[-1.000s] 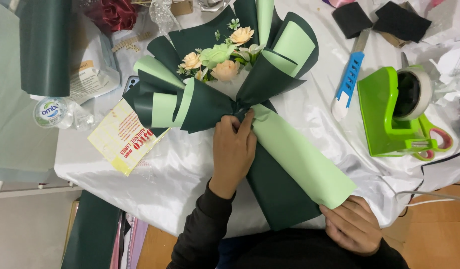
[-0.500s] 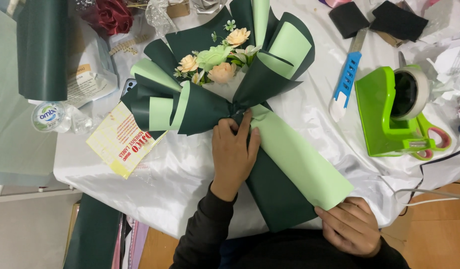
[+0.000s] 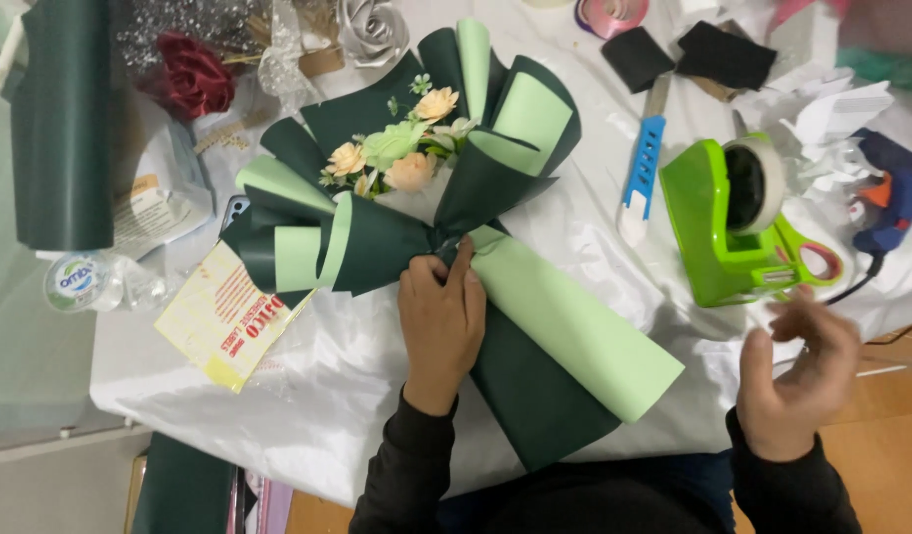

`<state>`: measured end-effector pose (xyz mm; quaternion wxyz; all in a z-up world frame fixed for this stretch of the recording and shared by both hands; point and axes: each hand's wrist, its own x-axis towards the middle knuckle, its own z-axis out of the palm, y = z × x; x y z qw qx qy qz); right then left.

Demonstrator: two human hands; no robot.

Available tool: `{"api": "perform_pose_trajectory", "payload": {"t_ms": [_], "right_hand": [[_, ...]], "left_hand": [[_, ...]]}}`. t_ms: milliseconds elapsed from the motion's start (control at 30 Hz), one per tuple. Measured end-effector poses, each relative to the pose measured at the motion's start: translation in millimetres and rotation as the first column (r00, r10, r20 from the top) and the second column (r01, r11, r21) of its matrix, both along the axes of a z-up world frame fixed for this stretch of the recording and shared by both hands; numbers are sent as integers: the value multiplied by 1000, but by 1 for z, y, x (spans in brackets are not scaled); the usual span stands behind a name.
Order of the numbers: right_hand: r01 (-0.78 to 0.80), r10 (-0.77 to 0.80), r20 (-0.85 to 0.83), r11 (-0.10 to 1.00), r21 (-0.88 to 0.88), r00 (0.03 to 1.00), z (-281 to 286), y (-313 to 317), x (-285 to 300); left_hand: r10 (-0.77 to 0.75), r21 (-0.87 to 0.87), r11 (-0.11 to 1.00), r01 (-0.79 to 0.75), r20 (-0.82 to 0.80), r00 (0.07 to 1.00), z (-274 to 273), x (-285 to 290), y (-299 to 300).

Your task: The person wraps a flower bouquet with dark green and light green paper. They fold the paper around the stems, secure it with tape, and adjust the layers to create a finished presentation.

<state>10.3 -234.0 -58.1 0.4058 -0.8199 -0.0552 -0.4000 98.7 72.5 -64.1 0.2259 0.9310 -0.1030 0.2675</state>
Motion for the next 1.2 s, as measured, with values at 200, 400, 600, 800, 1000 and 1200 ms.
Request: {"api": "perform_pose_trajectory", "payload": {"t_ms": [200, 400, 600, 800, 1000, 1200], "right_hand": [[190, -227, -363, 973, -134, 904, -11, -77, 28], [196, -125, -632, 980, 44, 765, 3, -79, 55], [321, 24, -608, 832, 452, 794, 29, -45, 52], [-134, 285, -23, 519, 844, 958, -15, -48, 34], [-283, 313, 185, 305, 909, 932, -76, -37, 11], [-82, 215, -3, 386, 919, 977, -83, 2, 14]], "left_hand": [[-18, -2, 1000, 18, -82, 996, -6, 1, 4], [7, -9, 1000, -8, -122, 993, -12, 2, 6], [33, 16, 999, -32, -73, 997, -17, 2, 4], [6, 22, 1000, -4, -54, 999, -13, 2, 5], [43, 31, 999, -40, -111, 993, -18, 3, 6], [27, 18, 999, -27, -30, 999, -28, 5, 9]]}}
